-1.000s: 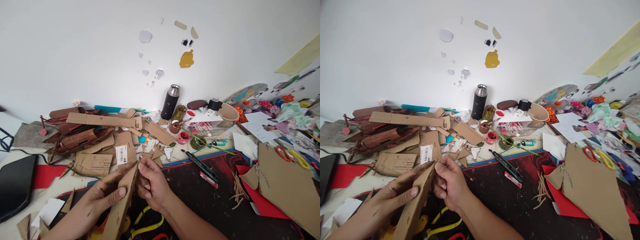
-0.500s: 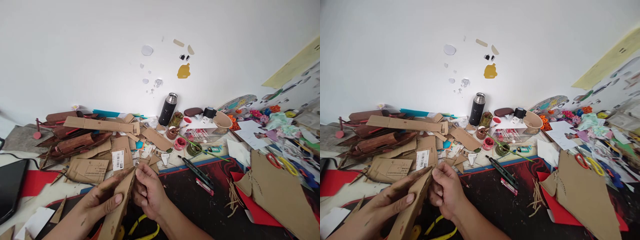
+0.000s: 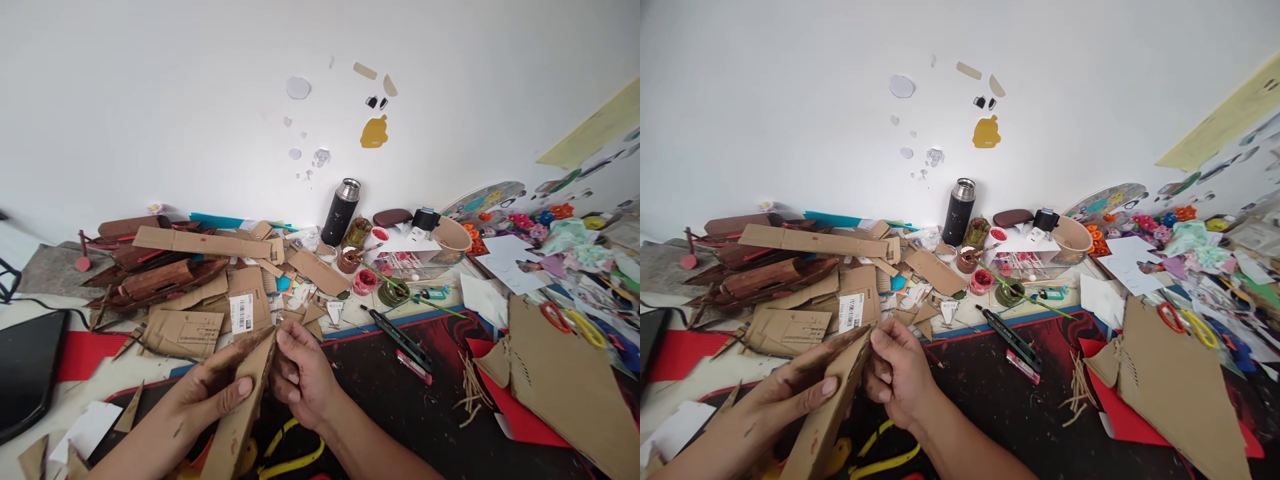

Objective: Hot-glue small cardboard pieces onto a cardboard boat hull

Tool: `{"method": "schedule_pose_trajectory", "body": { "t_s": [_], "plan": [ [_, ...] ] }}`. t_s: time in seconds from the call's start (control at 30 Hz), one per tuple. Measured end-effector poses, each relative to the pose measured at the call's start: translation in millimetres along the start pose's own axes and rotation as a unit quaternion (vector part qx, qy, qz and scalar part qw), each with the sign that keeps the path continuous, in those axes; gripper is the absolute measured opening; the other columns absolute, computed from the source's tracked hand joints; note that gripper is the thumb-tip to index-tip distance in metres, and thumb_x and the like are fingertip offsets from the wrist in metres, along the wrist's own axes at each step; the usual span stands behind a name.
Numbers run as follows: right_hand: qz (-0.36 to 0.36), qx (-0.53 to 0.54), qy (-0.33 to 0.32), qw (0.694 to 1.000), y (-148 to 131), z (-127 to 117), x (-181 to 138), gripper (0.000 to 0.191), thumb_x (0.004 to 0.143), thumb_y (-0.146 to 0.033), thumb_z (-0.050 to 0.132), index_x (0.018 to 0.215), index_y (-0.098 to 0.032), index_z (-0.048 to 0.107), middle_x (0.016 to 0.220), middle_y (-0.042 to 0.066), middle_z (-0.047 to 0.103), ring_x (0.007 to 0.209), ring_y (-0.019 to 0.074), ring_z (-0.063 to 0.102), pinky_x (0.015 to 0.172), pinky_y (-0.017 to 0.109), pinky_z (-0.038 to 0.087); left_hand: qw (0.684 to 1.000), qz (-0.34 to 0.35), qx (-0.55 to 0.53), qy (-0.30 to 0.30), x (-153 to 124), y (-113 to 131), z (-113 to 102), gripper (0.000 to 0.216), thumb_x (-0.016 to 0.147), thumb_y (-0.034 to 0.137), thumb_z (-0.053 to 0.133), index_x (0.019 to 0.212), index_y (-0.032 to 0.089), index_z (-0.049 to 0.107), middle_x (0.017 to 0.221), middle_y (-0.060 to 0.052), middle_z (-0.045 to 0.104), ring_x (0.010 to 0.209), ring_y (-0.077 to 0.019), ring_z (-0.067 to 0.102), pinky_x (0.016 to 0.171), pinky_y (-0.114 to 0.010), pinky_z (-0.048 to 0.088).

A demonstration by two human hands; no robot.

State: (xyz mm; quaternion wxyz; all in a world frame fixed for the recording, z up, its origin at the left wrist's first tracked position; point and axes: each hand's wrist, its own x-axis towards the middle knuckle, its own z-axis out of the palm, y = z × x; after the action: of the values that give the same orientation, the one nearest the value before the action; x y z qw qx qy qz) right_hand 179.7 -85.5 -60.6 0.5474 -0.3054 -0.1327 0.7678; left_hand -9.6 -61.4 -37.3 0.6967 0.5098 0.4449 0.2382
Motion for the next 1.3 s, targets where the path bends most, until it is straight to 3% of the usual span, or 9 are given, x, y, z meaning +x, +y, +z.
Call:
{"method": "schedule_pose_trajectory", "body": {
  "t_s": [0.23, 0.7, 1.0, 1.3],
  "plan": [
    [-0.002, 0.0, -0.001, 1.0, -0.1, -0.3, 0.9, 0.059, 0.074, -0.055, 0.101, 0.084, -0.024, 0.052, 0.043, -0.017, 0.043, 0.031, 0.0024, 0.018, 0.028, 0.011, 0.02, 1.0, -0.003, -0.019, -0.012, 1.0, -3.5, 1.8, 0.074, 0.08, 0.072, 0.086, 0.143, 0.036, 0.077, 0.152, -0.006, 0.074, 0.141, -0.0406, 0.067, 0.122, -0.049, 0.051],
    [-0.009, -0.004, 0.002, 1.0, -3.1, 0.9, -1.3, 0.059, 0.074, -0.054, 0.101, 0.082, -0.023, 0.052, 0.043, -0.017, 0.043, 0.032, 0.0017, 0.017, 0.028, 0.01, 0.02, 0.999, -0.022, -0.03, -0.003, 3.1, -27.1, -7.0, 0.077, 0.084, 0.064, 0.086, 0.153, 0.033, 0.07, 0.159, -0.006, 0.068, 0.141, -0.04, 0.065, 0.117, -0.046, 0.055],
    [-0.008, -0.006, 0.009, 1.0, -1.6, -1.1, -0.2, 0.058, 0.075, -0.054, 0.1, 0.083, -0.023, 0.052, 0.043, -0.017, 0.043, 0.031, 0.0021, 0.018, 0.028, 0.011, 0.02, 0.999, -0.014, -0.028, -0.007, 3.5, -25.0, -6.1, 0.075, 0.085, 0.065, 0.086, 0.152, 0.036, 0.069, 0.166, -0.004, 0.061, 0.145, -0.0393, 0.062, 0.119, -0.044, 0.053],
    [-0.006, -0.005, 0.01, 1.0, -1.6, -0.2, -1.1, 0.059, 0.074, -0.054, 0.101, 0.084, -0.024, 0.052, 0.043, -0.017, 0.043, 0.031, 0.0022, 0.018, 0.028, 0.01, 0.02, 0.999, -0.008, -0.036, -0.016, 3.3, -22.9, -4.6, 0.073, 0.087, 0.064, 0.084, 0.153, 0.036, 0.068, 0.162, -0.005, 0.065, 0.144, -0.0396, 0.063, 0.12, -0.046, 0.053]
  ]
}}
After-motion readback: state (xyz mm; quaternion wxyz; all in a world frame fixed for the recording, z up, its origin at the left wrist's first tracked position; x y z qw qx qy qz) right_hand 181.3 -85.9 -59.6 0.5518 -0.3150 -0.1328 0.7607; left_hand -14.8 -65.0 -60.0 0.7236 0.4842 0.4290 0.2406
